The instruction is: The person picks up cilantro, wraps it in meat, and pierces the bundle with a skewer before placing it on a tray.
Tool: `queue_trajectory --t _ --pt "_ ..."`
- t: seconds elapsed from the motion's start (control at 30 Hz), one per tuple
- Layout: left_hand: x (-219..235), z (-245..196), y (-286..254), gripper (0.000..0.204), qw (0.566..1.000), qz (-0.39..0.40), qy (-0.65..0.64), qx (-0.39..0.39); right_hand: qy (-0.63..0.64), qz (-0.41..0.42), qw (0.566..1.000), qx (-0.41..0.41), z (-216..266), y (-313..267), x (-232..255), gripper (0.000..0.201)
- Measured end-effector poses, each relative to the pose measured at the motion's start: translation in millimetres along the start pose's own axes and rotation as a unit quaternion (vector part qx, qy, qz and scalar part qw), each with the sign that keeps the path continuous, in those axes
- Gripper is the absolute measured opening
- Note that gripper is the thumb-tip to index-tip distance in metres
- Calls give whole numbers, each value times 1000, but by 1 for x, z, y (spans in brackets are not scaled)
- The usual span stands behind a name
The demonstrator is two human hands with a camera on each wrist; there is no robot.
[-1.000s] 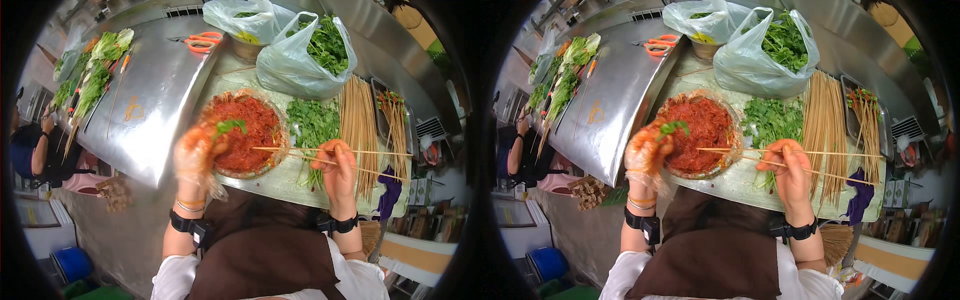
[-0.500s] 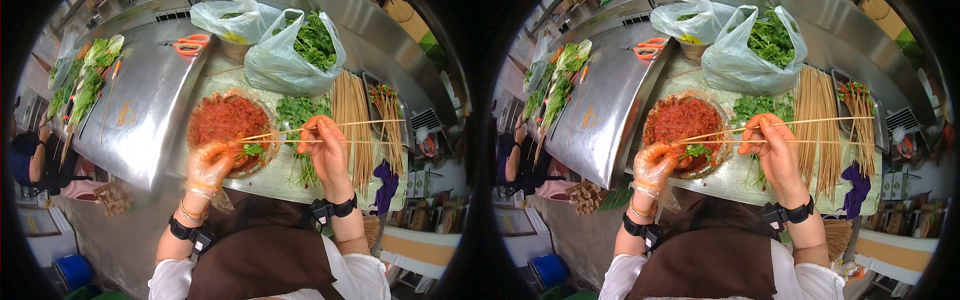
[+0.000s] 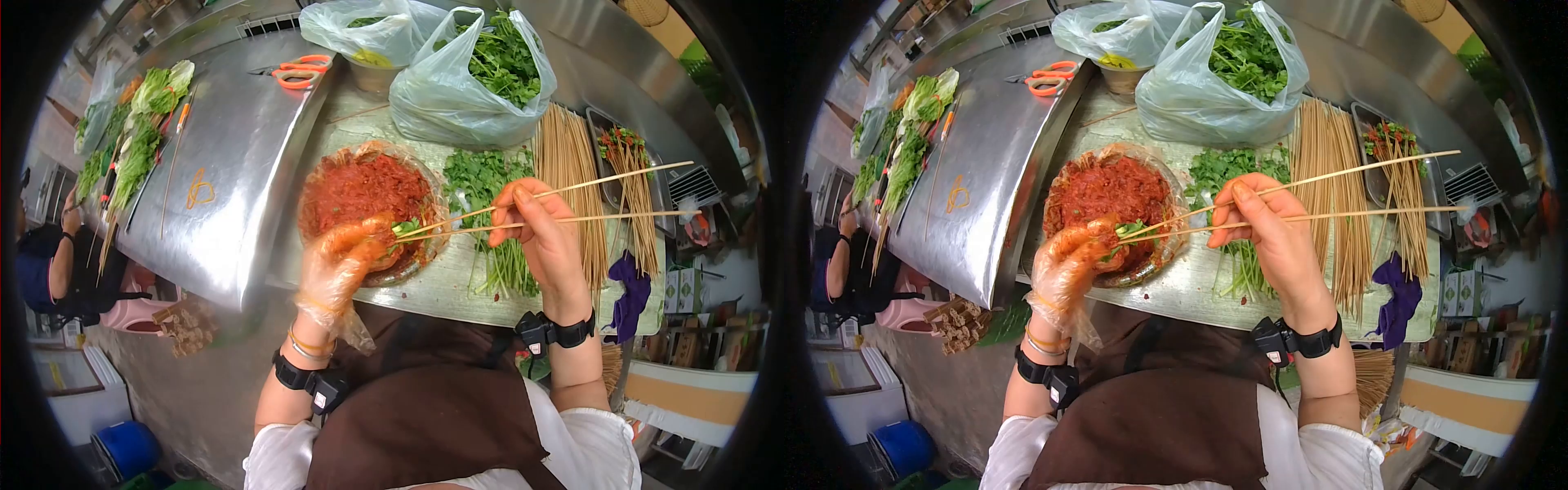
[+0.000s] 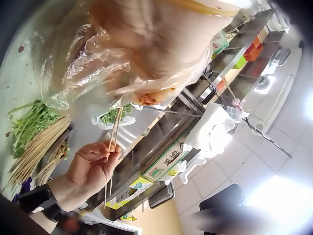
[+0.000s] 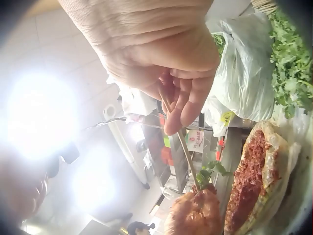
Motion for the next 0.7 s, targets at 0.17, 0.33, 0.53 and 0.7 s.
queue_trajectory --t 0.17,0.33,0.53,0.7 --pt "9 9 5 20 999 -40 12 -18 2 4 1000 25 4 -10 -15 25" --pt "17 9 9 21 984 -58 -171 -7 82 3 994 78 -4 -22 -4 32" --pt "11 7 6 24 972 -89 -215 27 38 3 997 73 -17 -32 -12 33" --pt "11 13 3 24 969 -112 -220 28 53 8 996 67 -22 -31 -13 32"
Point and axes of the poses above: each hand's wrist, its own y-axis towards the middle knuckle, its own x-axis out of the back of the hand, z = x × y, the point moved 6 cm from there along y, towards the middle knuckle, and after that the axes turned 1 degree about -z, right-handed, at the moved point
